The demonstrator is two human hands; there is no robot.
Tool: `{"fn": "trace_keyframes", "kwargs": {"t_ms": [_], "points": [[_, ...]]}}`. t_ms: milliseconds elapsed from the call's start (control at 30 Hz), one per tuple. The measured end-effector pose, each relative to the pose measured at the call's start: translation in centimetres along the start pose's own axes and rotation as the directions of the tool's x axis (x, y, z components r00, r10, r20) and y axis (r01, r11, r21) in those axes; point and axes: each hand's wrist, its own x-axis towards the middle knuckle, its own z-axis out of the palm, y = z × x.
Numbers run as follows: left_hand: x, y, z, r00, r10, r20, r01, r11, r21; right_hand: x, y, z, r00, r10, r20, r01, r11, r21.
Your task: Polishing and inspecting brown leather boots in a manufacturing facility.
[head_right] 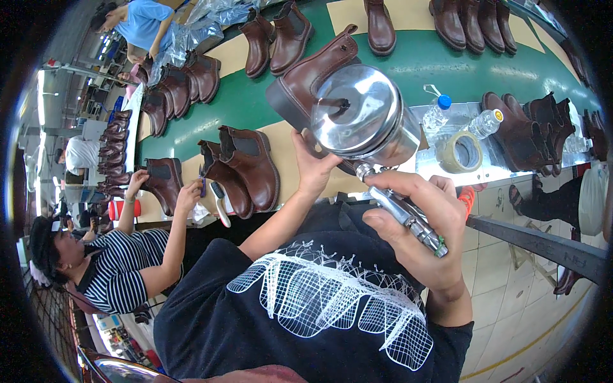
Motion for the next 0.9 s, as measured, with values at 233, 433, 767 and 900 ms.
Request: {"fn": "trace_keyframes", "kwargs": {"t_ms": [233, 433, 767, 900], "points": [[0.3, 0.3, -0.8, 0.984, -0.163, 0.065, 0.173, 0.966, -0.193, -0.3, 0.2, -1.1, 0.980, 0.096, -0.176, -0.089, 0.995, 0.046], [0.0, 0.5, -0.8, 0.983, -0.148, 0.111, 0.167, 0.968, -0.187, -0.2, 0.3, -1.8, 0.999, -0.040, -0.036, 0.035, 0.991, -0.127], [0.4, 1.1, -1.4, 0.985, -0.082, 0.150, 0.096, 0.992, -0.086, -1.0, 0.8, -1.1, 0.998, 0.038, -0.058, -0.044, 0.994, -0.103], [0.5, 1.1, -1.8, 0.984, -0.072, 0.164, 0.100, 0.981, -0.165, -1.3, 1.2, -1.7, 0.997, 0.046, -0.067, -0.055, 0.989, -0.138]]}}
